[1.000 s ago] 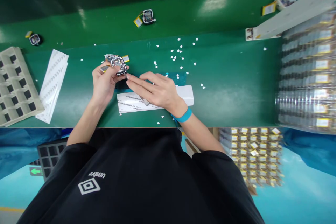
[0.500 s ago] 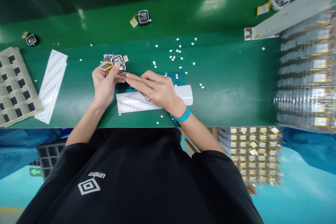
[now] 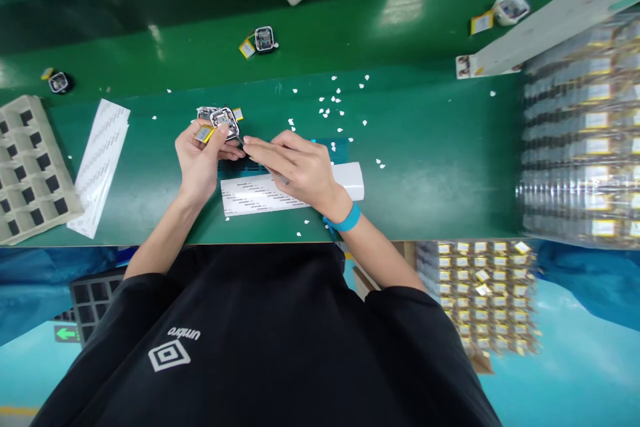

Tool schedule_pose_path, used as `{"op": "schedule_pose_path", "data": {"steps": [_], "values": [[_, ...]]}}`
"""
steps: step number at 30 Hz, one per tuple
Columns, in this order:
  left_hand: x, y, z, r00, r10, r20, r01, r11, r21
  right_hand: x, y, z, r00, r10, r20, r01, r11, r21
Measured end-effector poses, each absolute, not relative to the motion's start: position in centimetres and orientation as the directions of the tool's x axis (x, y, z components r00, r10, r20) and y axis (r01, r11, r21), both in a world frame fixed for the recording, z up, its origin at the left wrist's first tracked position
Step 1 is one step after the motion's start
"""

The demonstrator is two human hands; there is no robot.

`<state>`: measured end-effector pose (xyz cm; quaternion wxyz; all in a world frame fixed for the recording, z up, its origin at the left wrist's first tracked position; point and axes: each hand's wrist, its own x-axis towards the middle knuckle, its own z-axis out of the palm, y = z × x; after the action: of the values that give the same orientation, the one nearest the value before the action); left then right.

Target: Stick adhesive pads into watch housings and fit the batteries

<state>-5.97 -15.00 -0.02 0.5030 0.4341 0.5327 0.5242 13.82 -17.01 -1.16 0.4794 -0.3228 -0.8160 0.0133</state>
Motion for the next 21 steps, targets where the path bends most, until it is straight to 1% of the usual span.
{"op": "schedule_pose_path", "data": {"steps": [6, 15, 18, 21], "values": [[-5.94, -15.06, 0.16, -0.101, 0.992, -0.082, -0.078, 0.075, 0.994, 13.54, -16.91, -0.85, -0.29, 0.525, 0.8, 0.468, 0.807, -0.36], [-5.76, -15.31, 0.2, -0.07, 0.994, -0.079, -0.104, 0.071, 0.992, 13.73, -16.89, -1.34, -0.275, 0.639, 0.718, 0.472, 0.741, -0.478], [-5.7, -15.44, 0.39, -0.068, 0.995, -0.079, -0.113, 0.071, 0.991, 13.7, -16.96, -0.95, -0.219, 0.639, 0.737, 0.391, 0.75, -0.534], [-5.96, -15.4, 0.37, -0.072, 0.995, -0.075, -0.1, 0.068, 0.993, 13.71, -16.89, -0.55, -0.206, 0.686, 0.698, 0.326, 0.721, -0.611]]}}
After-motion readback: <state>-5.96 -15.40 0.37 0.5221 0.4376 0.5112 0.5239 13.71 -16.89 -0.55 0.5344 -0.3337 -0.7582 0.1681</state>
